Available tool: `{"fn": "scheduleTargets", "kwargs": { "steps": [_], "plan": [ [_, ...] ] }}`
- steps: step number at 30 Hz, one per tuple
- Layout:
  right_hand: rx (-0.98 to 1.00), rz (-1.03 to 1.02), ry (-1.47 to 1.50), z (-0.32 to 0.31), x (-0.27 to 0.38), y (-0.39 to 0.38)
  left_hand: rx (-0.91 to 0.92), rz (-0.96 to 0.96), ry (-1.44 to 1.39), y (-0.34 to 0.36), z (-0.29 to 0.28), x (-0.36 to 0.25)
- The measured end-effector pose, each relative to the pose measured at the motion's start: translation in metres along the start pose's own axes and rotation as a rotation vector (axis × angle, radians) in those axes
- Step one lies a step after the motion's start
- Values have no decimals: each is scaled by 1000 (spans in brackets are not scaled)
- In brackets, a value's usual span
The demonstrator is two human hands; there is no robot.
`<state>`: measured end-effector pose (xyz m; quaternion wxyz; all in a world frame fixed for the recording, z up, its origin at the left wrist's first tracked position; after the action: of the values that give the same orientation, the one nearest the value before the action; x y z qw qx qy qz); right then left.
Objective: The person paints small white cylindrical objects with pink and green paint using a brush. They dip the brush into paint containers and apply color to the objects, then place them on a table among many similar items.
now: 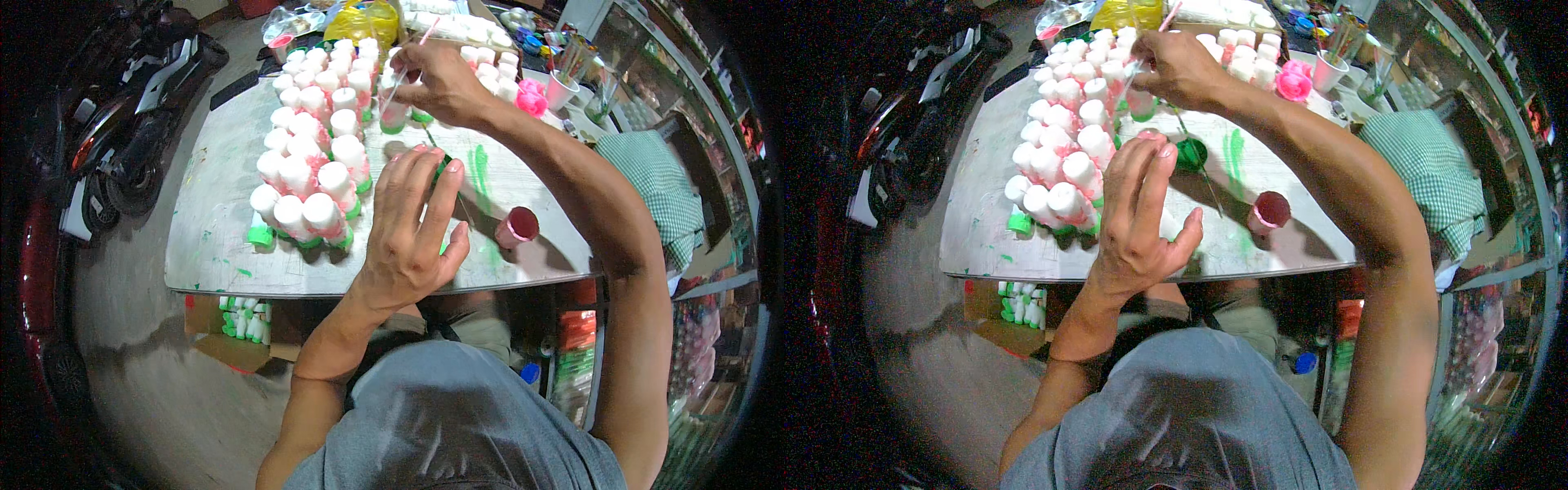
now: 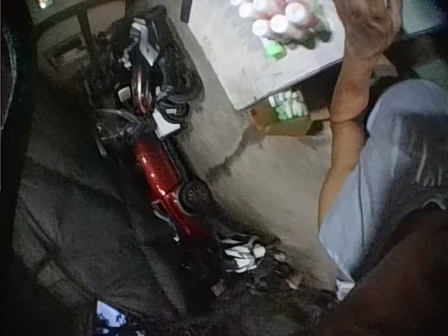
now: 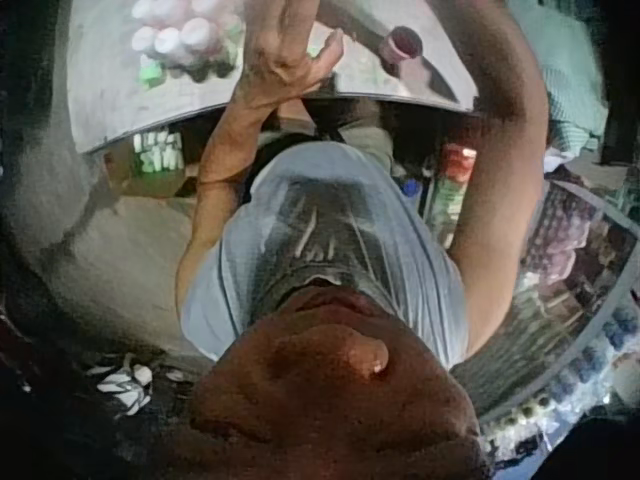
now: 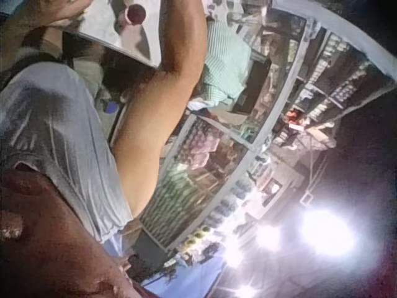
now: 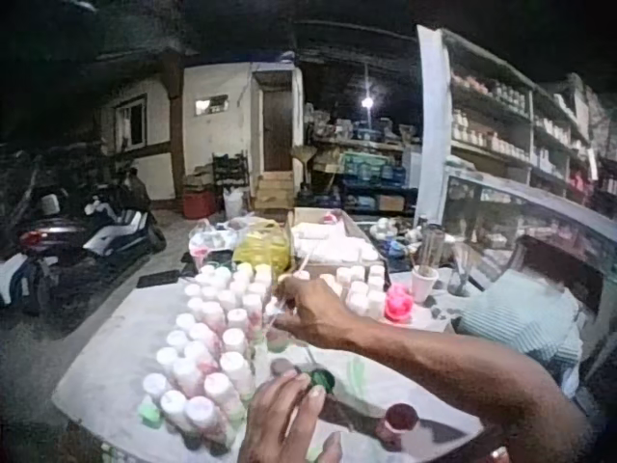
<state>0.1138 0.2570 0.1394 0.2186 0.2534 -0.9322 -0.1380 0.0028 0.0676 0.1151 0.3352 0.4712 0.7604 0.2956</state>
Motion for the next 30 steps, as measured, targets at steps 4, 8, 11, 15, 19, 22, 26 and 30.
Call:
{"fn": "scheduleTargets", "kwargs": {
  "steps": [4,8,11,15,19,22,26,30],
  "plan": [
    [28,-11,-11,27,-7,6,10,-17,-23,-1,-2,8],
    [44,33,-54,38,-9,6,3,-18,-47,-1,-4,15],
    [0,23,-83,38,-10,6,31,-40,-53,2,-1,20],
    [31,-16,-74,44,-20,6,76,-94,-27,10,-1,29],
    [17,5,-54,44,-17,7,106,-165,41,18,-10,35],
    [85,135,18,31,-21,0,125,-181,50,23,-13,35],
    [-142,-86,45,-4,25,-11,82,-161,76,24,-31,34],
    [-99,-506,-25,-15,121,-16,-113,-143,143,13,-98,37]
  ]
}}
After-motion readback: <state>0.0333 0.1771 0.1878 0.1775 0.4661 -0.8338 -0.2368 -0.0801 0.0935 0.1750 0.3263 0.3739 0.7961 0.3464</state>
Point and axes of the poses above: each hand's wrist, its own y-axis towards the middle knuckle, its own z-axis out of the palm, x = y × z, the point moved 10 cm from there along y, towards the middle knuckle, and after that the axes turned 9 degrees about x, right-handed, at the moved point
